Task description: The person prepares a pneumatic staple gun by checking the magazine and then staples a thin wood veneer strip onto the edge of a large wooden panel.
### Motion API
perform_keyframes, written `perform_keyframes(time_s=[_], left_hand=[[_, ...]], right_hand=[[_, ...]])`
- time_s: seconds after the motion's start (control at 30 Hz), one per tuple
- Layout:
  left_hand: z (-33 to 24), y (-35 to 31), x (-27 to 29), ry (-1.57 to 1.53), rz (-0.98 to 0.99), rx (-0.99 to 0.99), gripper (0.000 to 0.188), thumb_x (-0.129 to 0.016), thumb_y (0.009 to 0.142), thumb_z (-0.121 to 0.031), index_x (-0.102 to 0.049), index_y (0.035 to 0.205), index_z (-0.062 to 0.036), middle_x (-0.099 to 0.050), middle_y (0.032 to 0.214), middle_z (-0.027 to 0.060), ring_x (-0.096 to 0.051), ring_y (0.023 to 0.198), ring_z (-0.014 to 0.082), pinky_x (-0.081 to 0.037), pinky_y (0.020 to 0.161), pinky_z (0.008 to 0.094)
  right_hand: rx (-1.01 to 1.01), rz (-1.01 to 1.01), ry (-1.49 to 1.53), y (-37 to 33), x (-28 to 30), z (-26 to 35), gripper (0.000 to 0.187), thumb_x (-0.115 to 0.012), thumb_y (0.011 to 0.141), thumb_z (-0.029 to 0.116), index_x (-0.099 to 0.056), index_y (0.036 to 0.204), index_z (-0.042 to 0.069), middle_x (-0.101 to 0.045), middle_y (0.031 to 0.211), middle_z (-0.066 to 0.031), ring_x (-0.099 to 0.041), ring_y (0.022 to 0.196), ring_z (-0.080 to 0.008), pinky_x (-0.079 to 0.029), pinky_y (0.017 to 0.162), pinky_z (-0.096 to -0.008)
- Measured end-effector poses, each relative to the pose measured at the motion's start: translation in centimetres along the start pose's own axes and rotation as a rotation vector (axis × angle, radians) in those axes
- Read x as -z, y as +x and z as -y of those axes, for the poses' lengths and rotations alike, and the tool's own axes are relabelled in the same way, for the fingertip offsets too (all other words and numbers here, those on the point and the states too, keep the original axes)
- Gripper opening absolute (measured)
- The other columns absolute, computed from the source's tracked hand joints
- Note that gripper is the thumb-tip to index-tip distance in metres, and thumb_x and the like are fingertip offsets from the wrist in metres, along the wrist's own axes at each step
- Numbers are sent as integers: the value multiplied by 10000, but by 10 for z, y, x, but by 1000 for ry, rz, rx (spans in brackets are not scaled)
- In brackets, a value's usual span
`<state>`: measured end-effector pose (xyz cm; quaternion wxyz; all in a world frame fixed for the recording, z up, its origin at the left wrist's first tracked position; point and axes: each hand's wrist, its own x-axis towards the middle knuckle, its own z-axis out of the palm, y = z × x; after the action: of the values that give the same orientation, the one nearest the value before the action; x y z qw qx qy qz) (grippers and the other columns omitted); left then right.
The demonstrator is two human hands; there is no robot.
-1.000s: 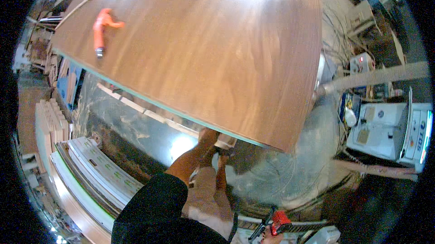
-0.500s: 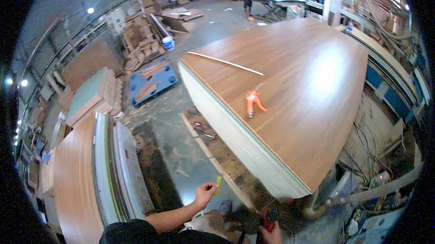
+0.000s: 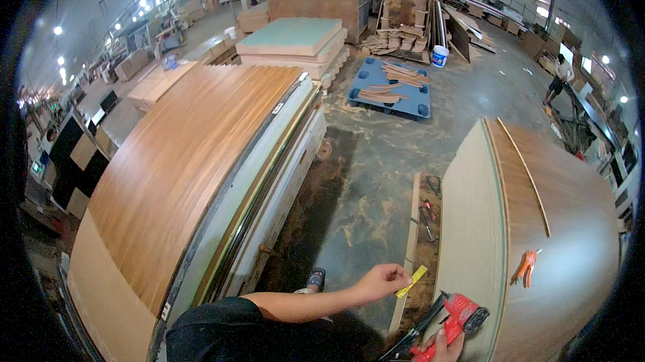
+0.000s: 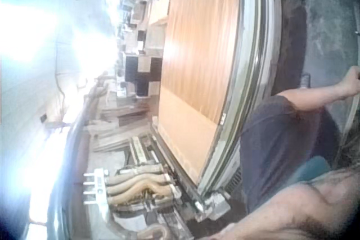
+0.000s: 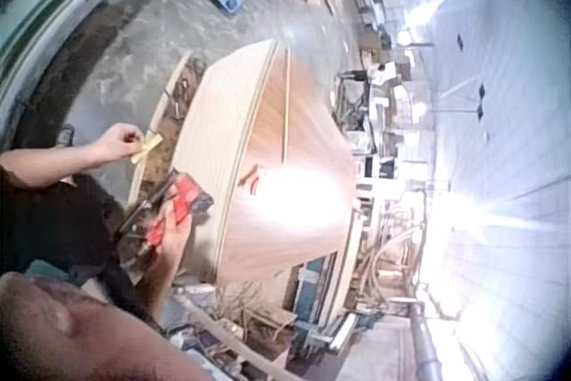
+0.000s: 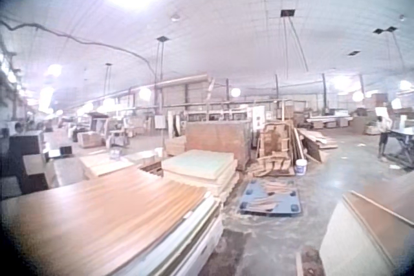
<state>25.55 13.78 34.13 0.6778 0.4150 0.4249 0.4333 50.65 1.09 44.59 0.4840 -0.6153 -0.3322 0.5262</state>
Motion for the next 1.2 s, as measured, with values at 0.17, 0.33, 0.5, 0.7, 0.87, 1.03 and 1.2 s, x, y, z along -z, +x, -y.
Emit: perform_keyframes(time_s=[0.17,0.33,0.5,0.7,0.87,1.03,1.2], left_hand=[[-55,26,83,-134,32,-20,236,-789,1077,-259,-754,1161,-41,-728,936,-35,-632,825,36,-508,734,233],[-122,29,170,-162,-60,-67,214,-797,1070,-223,-756,1174,-41,-740,930,-26,-636,825,37,-512,738,229],[-160,35,228,-169,-148,-106,221,-817,1060,-212,-756,1122,-10,-705,897,-41,-605,816,26,-505,736,224],[-187,88,245,-74,-290,-139,154,-821,1046,-146,-764,1098,-13,-773,951,14,-682,848,71,-581,790,273],[-219,179,250,26,-324,-225,147,-855,1017,-130,-769,1032,-11,-775,941,13,-658,837,56,-540,767,251],[-261,290,229,217,-395,-263,172,-858,1000,-158,-799,982,2,-782,891,24,-664,821,62,-552,755,263],[-269,383,228,345,-370,-233,184,-843,971,-145,-778,1010,22,-817,904,90,-729,795,90,-593,704,302]], right_hand=[[76,-1,58,61,-108,40,327,-641,1120,249,-530,1384,92,-558,754,-31,-562,557,-145,-544,531,-348],[136,161,146,101,-195,73,291,-612,1152,261,-533,1363,77,-546,750,-28,-539,556,-131,-534,534,-336],[203,219,124,134,-261,109,344,-641,1143,315,-532,1333,50,-531,758,-24,-530,551,-127,-533,532,-329],[118,268,295,222,-299,121,222,-605,1147,216,-549,1302,69,-556,774,-36,-556,574,-147,-534,553,-353],[69,359,413,315,-343,143,144,-607,1141,183,-578,1236,79,-596,808,-43,-588,610,-160,-549,598,-380],[-54,345,520,405,-359,164,154,-647,1133,207,-593,1238,108,-591,797,-31,-589,609,-159,-542,602,-378],[-49,391,656,480,-352,172,185,-658,1134,266,-594,1244,132,-575,773,-4,-571,584,-130,-522,552,-350]])
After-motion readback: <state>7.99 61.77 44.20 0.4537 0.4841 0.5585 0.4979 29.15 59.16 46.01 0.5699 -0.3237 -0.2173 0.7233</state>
